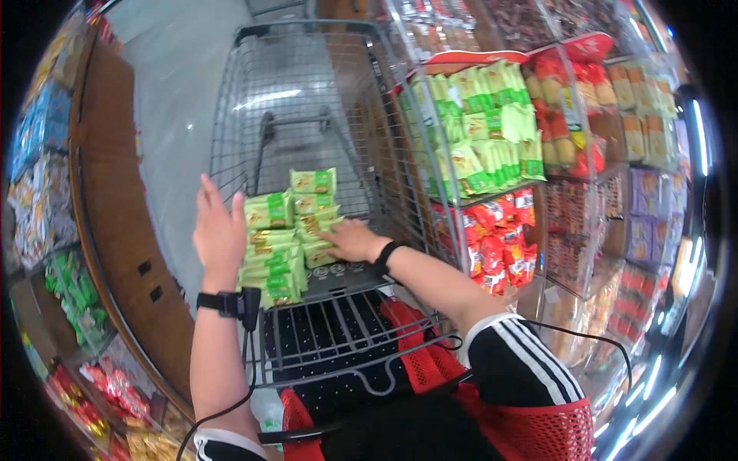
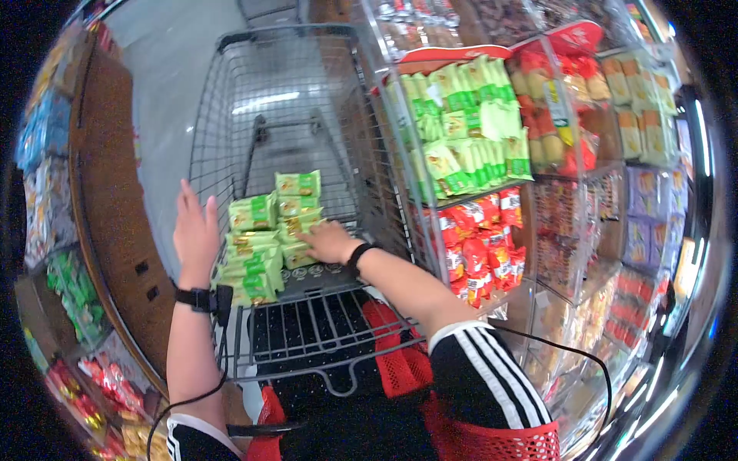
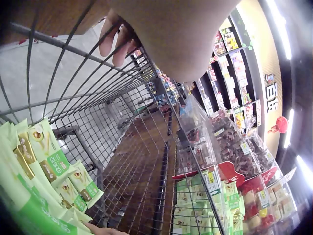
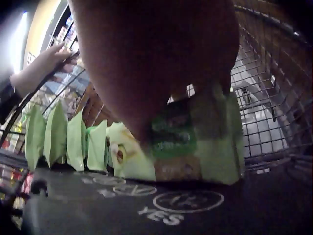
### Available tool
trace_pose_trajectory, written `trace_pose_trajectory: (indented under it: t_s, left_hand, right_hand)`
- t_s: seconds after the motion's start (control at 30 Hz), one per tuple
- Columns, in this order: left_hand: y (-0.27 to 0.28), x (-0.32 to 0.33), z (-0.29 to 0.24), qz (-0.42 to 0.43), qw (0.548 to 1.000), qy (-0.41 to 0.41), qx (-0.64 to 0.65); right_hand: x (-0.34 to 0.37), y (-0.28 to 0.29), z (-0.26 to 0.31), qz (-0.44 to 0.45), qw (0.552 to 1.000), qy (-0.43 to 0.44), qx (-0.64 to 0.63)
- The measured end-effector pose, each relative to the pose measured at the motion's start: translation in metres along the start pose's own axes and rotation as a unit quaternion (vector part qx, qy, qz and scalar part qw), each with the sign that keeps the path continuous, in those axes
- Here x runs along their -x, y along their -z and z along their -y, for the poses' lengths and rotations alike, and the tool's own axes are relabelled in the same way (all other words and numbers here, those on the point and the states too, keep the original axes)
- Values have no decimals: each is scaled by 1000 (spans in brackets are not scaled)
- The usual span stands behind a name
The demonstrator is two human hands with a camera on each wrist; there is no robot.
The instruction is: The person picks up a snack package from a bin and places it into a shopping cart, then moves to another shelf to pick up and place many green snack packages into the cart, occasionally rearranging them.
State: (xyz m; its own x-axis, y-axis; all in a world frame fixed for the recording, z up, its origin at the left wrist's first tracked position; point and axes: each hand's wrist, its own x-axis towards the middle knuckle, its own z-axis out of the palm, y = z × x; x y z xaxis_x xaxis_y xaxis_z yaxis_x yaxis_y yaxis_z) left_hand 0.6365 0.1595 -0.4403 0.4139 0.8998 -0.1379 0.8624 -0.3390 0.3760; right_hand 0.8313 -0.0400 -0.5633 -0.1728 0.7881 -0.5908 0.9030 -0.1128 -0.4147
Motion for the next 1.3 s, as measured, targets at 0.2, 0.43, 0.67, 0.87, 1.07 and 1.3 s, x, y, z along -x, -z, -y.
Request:
trace_pose_trajectory:
  t_s: [0.2, 0.43, 0.67, 0.87, 1.07, 1.3]
  left_hand:
    - [1, 3, -1, -8, 1000, -11, 12]
    - [-3, 4, 3, -19, 1000, -20, 6]
    - [7, 5, -4, 7, 1000, 0, 12]
    - [2, 6, 1, -9, 1000, -13, 9]
    - [-2, 5, 5, -27, 999, -28, 10]
    - [2, 3, -1, -12, 1000, -9, 9]
  right_hand:
    - [-3, 8, 12, -4, 1000, -19, -9]
    - [72, 152, 19, -122, 985, 13, -123]
    - [182, 250, -126, -566, 794, -223, 2]
    - [194, 214, -203, -514, 768, -381, -20]
    - [190, 205, -155, -595, 746, -298, 18]
    - [190, 156, -134, -419, 861, -285, 37]
